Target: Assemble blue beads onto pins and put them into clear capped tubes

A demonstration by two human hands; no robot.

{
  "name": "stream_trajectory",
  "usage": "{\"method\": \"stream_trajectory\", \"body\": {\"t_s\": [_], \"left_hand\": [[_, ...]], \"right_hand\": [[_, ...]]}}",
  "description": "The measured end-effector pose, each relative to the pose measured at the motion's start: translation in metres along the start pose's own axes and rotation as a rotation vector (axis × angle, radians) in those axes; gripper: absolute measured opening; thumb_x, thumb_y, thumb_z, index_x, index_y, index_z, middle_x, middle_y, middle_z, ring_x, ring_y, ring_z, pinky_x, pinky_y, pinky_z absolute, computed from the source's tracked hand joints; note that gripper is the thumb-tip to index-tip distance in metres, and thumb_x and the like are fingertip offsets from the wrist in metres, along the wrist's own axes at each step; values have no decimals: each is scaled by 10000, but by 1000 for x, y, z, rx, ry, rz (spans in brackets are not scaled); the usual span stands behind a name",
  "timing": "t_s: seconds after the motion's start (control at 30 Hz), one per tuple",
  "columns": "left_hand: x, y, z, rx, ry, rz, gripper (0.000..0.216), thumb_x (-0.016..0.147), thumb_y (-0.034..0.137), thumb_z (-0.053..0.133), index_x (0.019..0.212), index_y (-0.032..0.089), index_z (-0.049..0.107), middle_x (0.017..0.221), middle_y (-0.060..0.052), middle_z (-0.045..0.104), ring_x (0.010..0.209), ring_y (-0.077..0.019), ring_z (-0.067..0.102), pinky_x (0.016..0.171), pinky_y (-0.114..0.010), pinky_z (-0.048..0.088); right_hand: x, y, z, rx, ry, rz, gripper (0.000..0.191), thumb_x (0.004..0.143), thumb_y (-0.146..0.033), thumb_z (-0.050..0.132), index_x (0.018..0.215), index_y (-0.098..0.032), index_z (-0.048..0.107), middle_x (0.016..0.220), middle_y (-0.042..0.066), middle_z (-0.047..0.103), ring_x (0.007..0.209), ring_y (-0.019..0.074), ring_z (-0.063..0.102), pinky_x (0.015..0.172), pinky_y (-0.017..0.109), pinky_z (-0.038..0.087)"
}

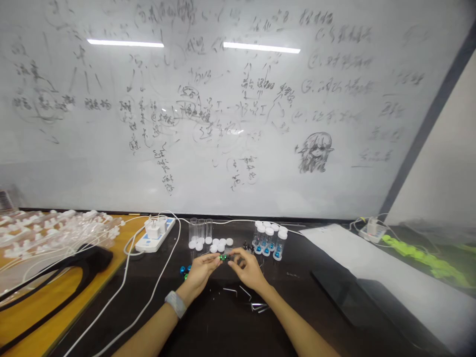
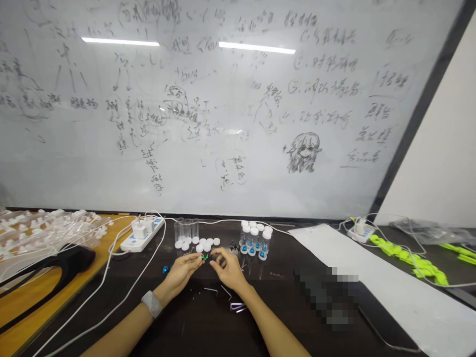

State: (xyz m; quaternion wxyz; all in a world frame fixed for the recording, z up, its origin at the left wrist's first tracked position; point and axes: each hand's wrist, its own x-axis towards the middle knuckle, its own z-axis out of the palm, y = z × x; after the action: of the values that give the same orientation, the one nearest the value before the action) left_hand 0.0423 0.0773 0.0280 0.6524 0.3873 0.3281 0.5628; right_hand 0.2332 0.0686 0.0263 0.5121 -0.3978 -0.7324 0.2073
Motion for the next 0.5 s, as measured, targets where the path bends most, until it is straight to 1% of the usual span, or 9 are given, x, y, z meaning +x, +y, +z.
{"method": "stream_trajectory", "body": {"t_s": [0.07,0.1,0.17,0.27,0.33,0.4,0.43,0.5], "left_hand": [[0,0,0,-4,-7,-6,348,556,207,924,849,92,776,858,-134,775,833,-212,721,923,-341,522],[0,0,0,-6,-11,-7,348,555,207,924,849,93,776,861,-135,775,835,-213,722,926,-342,521],[-1,1,1,-10,-11,-4,342,556,205,924,843,92,776,865,-138,775,836,-216,723,933,-347,518],[-1,1,1,-15,-6,1,331,562,200,921,837,87,775,869,-141,774,843,-218,723,942,-349,515],[-1,1,1,-17,-9,-4,334,559,201,923,836,88,775,867,-138,774,843,-215,722,942,-347,515],[-1,1,1,-19,-15,-8,346,551,202,926,841,89,776,865,-136,774,838,-212,721,939,-346,516],[-1,1,1,-20,-17,-9,352,547,203,928,843,88,776,863,-135,774,833,-211,721,936,-344,517],[-1,2,1,-20,-14,-7,351,547,202,928,842,87,776,857,-133,774,824,-208,721,931,-343,520]], "right_hand": [[0,1,0,-27,5,5,206,893,-352,602,1017,-206,679,832,47,709,700,174,655,555,246,508],[0,1,0,-33,4,8,214,912,-361,577,1009,-205,687,839,53,716,723,183,665,564,251,510],[0,0,0,-23,-8,13,251,926,-380,556,1064,-208,675,877,61,721,759,194,676,559,251,512],[0,-1,-1,-6,-23,5,319,883,-381,617,1153,-211,628,858,44,701,699,174,657,531,237,510],[0,-1,-1,-22,-12,-6,284,870,-369,634,1106,-212,647,830,34,694,669,165,644,539,237,509],[-1,-1,-1,-45,3,-10,216,902,-362,594,1030,-212,680,836,40,707,702,173,658,570,247,511],[-1,-1,-1,-50,5,-7,214,920,-362,569,1018,-213,688,851,46,715,730,180,668,578,249,511],[-1,-2,-1,-40,0,-1,237,930,-363,552,1070,-216,673,905,57,722,767,187,674,570,247,513]]}}
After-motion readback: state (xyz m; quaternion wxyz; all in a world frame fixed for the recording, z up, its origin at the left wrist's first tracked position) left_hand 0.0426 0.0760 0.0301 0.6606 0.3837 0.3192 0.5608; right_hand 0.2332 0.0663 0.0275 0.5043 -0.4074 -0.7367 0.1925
